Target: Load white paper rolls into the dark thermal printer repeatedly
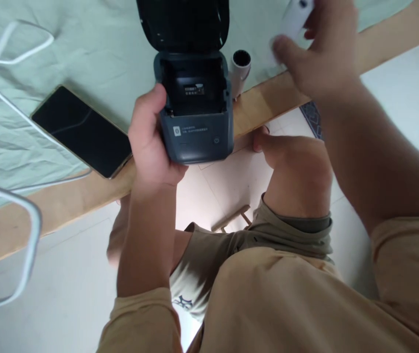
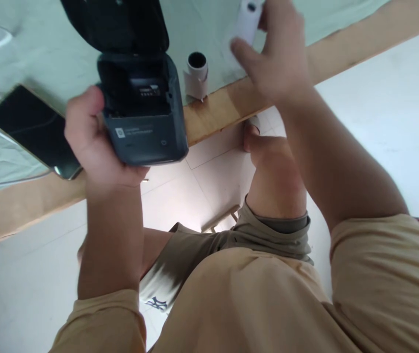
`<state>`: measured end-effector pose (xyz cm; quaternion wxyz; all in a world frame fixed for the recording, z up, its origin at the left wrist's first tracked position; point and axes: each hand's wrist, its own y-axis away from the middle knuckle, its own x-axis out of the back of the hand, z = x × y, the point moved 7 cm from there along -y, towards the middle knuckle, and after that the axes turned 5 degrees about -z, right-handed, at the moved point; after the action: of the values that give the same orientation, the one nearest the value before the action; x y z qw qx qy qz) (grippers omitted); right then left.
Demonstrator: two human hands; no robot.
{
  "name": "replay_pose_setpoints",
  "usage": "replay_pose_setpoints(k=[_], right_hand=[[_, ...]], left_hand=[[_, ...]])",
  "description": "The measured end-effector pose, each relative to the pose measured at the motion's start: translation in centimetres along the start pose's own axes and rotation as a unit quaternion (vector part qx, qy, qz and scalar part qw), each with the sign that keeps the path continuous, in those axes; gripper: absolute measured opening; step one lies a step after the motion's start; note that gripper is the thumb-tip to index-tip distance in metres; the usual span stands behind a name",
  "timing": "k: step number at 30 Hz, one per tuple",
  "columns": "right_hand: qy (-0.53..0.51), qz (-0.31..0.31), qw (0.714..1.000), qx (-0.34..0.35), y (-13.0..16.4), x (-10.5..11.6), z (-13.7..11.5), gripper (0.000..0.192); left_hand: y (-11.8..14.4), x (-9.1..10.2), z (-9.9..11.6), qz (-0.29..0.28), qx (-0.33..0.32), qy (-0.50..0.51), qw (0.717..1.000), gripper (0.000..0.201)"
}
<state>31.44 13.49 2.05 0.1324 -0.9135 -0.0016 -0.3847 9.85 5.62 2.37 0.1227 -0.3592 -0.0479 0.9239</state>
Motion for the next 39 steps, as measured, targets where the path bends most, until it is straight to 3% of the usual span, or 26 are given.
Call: replay_pose_setpoints(k=[2, 4, 8, 10, 11, 13, 15, 19, 23, 25, 27, 30, 35, 39], right_hand=[[0.071, -0.039, 0.997, 0.004, -0.3, -1.1, 0.2, 0.050], [0.090, -0.039, 0.995, 0.023, 0.1, -1.0, -0.7, 0.053], [0.076, 0.038, 0.991, 0.103, 1.3, 0.7, -5.2, 0.037], [0.085, 0.020, 0.987, 0.138, 1.4, -0.2, -7.2, 0.036], [0.099, -0.026, 0.985, 0.137, 1.3, -1.4, -7.6, 0.038], [0.124, -0.117, 0.979, 0.113, 1.2, -4.0, -7.3, 0.046], [0.121, -0.150, 0.973, 0.125, 1.2, -5.6, -6.7, 0.047], [0.031, -0.101, 0.979, 0.174, 1.6, -6.0, -5.9, 0.045], [-0.156, -0.046, 0.969, 0.186, 2.1, -5.2, -5.5, 0.069], [-0.266, -0.050, 0.951, 0.151, 1.9, -5.3, -4.9, 0.068], [-0.362, -0.106, 0.922, 0.092, 1.6, -6.2, -4.1, 0.057], [-0.395, -0.183, 0.900, 0.029, 1.4, -7.4, -3.5, 0.044], [-0.337, -0.152, 0.929, 0.035, 1.9, -6.6, -4.0, 0.050], [-0.333, -0.056, 0.931, 0.140, 2.3, -4.5, -4.6, 0.056]], left_hand=[[-0.1, 0.2, -0.1, 0.008, 0.006, -0.018, 1.000, 0.042], [-0.1, 0.5, -0.2, 0.034, 0.020, -0.042, 0.998, 0.039], [0.1, 0.7, -0.2, 0.109, 0.027, -0.080, 0.990, 0.037], [0.1, 0.8, 0.2, 0.123, 0.011, -0.067, 0.990, 0.037], [0.1, 0.9, 0.3, 0.127, 0.004, -0.057, 0.990, 0.036], [0.2, 1.5, 0.5, 0.138, -0.001, -0.037, 0.990, 0.032], [0.4, 2.2, 0.6, 0.150, -0.004, -0.027, 0.988, 0.028], [0.6, 2.6, 1.1, 0.154, -0.053, -0.022, 0.986, 0.027], [0.4, 2.3, 1.0, 0.158, -0.063, -0.014, 0.985, 0.025], [0.4, 2.2, 0.9, 0.163, -0.065, -0.007, 0.984, 0.023], [0.5, 2.4, 0.8, 0.176, -0.062, -0.015, 0.982, 0.022], [0.6, 2.7, 0.6, 0.191, -0.043, -0.042, 0.980, 0.019], [0.6, 2.8, 0.4, 0.204, -0.033, -0.078, 0.975, 0.017], [0.6, 2.7, 0.3, 0.201, -0.045, -0.059, 0.977, 0.014]])
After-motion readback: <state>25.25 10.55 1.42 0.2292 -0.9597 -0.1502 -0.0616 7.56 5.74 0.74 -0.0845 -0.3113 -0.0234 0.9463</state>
